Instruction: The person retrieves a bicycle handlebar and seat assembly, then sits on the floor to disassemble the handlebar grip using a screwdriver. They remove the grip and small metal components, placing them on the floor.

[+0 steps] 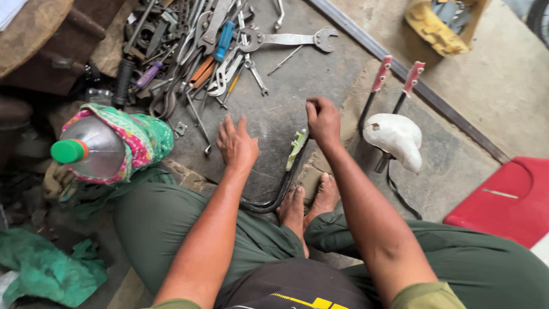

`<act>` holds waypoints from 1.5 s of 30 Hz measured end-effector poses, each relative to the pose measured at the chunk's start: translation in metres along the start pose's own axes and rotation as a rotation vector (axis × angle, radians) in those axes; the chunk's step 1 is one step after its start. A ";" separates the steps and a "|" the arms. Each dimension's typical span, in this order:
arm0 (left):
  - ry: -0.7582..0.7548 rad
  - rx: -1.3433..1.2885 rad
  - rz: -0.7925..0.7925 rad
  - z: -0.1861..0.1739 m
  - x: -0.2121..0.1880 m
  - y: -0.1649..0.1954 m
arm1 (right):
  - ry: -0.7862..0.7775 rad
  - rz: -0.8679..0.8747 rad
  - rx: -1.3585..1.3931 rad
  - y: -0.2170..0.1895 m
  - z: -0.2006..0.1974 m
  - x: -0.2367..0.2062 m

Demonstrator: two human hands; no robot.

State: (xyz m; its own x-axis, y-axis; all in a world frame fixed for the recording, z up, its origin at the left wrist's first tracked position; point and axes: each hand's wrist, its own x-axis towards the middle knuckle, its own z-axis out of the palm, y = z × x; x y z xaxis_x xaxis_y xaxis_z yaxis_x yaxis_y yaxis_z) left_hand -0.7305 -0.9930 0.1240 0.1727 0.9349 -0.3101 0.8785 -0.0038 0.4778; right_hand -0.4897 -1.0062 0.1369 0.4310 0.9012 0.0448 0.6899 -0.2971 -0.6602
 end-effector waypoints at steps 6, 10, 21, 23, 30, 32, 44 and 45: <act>-0.224 0.218 -0.126 -0.006 0.001 -0.001 | -0.188 -0.285 -0.194 -0.039 0.036 0.067; -0.198 0.241 -0.119 -0.003 0.001 -0.002 | -0.313 -0.319 -0.241 -0.050 0.066 0.088; -0.143 0.261 -0.086 0.004 0.002 -0.008 | -0.183 -0.289 -0.370 -0.042 0.146 0.070; -0.157 0.264 -0.083 0.001 0.002 -0.008 | -0.224 -0.183 -0.293 -0.041 0.143 0.074; -0.163 0.249 -0.073 0.001 0.001 -0.009 | -0.395 0.300 0.000 -0.046 0.122 0.093; -0.136 0.245 -0.071 0.006 0.001 -0.010 | -0.374 0.383 0.019 -0.052 0.120 0.090; -0.097 0.270 -0.081 0.016 0.002 -0.012 | -0.207 -0.885 -0.076 -0.199 0.170 0.103; -0.050 0.308 -0.093 0.016 0.002 -0.012 | -0.246 -0.937 -0.046 -0.220 0.185 0.103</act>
State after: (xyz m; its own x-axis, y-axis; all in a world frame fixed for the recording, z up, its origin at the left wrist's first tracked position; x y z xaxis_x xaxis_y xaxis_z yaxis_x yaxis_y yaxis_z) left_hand -0.7335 -0.9967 0.1050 0.1007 0.9176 -0.3846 0.9836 -0.0337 0.1772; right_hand -0.7045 -0.7897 0.1477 -0.4356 0.8177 0.3763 0.7159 0.5681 -0.4059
